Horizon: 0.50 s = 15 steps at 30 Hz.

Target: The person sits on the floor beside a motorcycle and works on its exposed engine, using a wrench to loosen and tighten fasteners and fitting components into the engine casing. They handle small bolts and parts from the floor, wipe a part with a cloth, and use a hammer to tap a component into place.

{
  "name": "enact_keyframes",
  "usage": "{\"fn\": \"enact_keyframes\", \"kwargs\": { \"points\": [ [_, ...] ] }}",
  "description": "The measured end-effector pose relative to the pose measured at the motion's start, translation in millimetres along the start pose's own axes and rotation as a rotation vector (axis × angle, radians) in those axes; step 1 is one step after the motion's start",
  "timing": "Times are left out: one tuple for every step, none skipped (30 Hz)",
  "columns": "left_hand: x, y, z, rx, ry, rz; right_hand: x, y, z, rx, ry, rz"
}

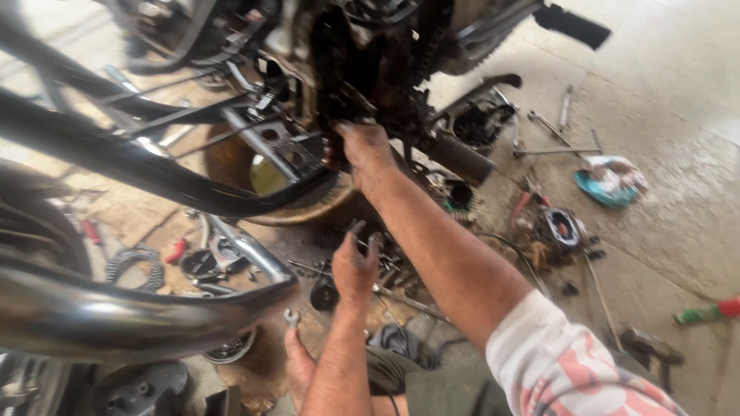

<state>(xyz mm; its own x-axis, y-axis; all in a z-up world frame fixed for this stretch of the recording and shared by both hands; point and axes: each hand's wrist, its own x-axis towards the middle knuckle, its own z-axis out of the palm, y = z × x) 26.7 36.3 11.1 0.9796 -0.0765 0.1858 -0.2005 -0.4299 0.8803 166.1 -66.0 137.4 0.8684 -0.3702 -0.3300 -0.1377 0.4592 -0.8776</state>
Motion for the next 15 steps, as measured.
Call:
{"fn": "enact_keyframes", "kwargs": {
  "points": [
    [2.9, -9.5, 2.0, -0.004, -0.017, -0.004, -3.1, -5.4, 0.5, 0.0, 0.018, 0.005],
    [0.8, -19.1, 7.2, -0.002, 0.1, 0.187, -7.4, -8.5, -4.0, -0.034, -0.042, -0.017],
    [-1.3, -29.4, 13.3, -0.005, 0.215, 0.38, -10.7, -11.3, -8.7, -0.067, -0.102, -0.038],
    [-3.8, -27.3, 11.0, -0.019, 0.194, 0.37, -19.7, -18.0, -15.3, -0.073, -0.076, -0.03],
    [-5.7, -25.1, 8.5, -0.027, 0.183, 0.357, -28.7, -25.0, -21.0, -0.165, -0.102, 0.059],
    [-3.5, -22.5, 5.2, -0.034, 0.176, 0.351, -36.5, -34.4, -24.0, -0.252, -0.132, 0.143],
    [-4.8, -16.1, 2.3, -0.047, 0.159, 0.348, -45.5, -35.7, -41.0, -0.254, -0.11, 0.146],
    [-3.8, -10.2, -1.2, 0.036, 0.082, 0.164, -53.4, -37.4, -56.1, -0.394, -0.221, 0.1],
    [-2.0, -4.4, -4.8, 0.122, 0.002, -0.017, -61.3, -39.4, -70.5, -0.535, -0.333, 0.056],
    [-1.9, -7.9, -3.6, 0.116, -0.014, -0.019, -73.4, -43.2, -95.9, -0.536, -0.317, 0.062],
    [-1.8, -11.6, -2.1, 0.132, -0.012, -0.037, -86.0, -47.2, -121.1, -0.87, -0.398, -0.077],
    [-1.6, -15.3, -0.2, 0.149, -0.013, -0.055, -99.4, -51.0, -146.4, -1.203, -0.475, -0.216],
    [-2.2, -21.1, 2.1, 0.143, -0.031, -0.056, -95.1, -41.7, -197.2, -1.204, -0.46, -0.203],
    [-1.9, -26.7, 4.7, 0.144, 0.019, 0.037, -92.1, -32.7, -248.3, -1.407, -0.403, -0.228],
    [-1.7, -31.8, 7.9, 0.143, 0.069, 0.13, -90.9, -24.1, -299.9, -1.61, -0.343, -0.249]
  ]
}}
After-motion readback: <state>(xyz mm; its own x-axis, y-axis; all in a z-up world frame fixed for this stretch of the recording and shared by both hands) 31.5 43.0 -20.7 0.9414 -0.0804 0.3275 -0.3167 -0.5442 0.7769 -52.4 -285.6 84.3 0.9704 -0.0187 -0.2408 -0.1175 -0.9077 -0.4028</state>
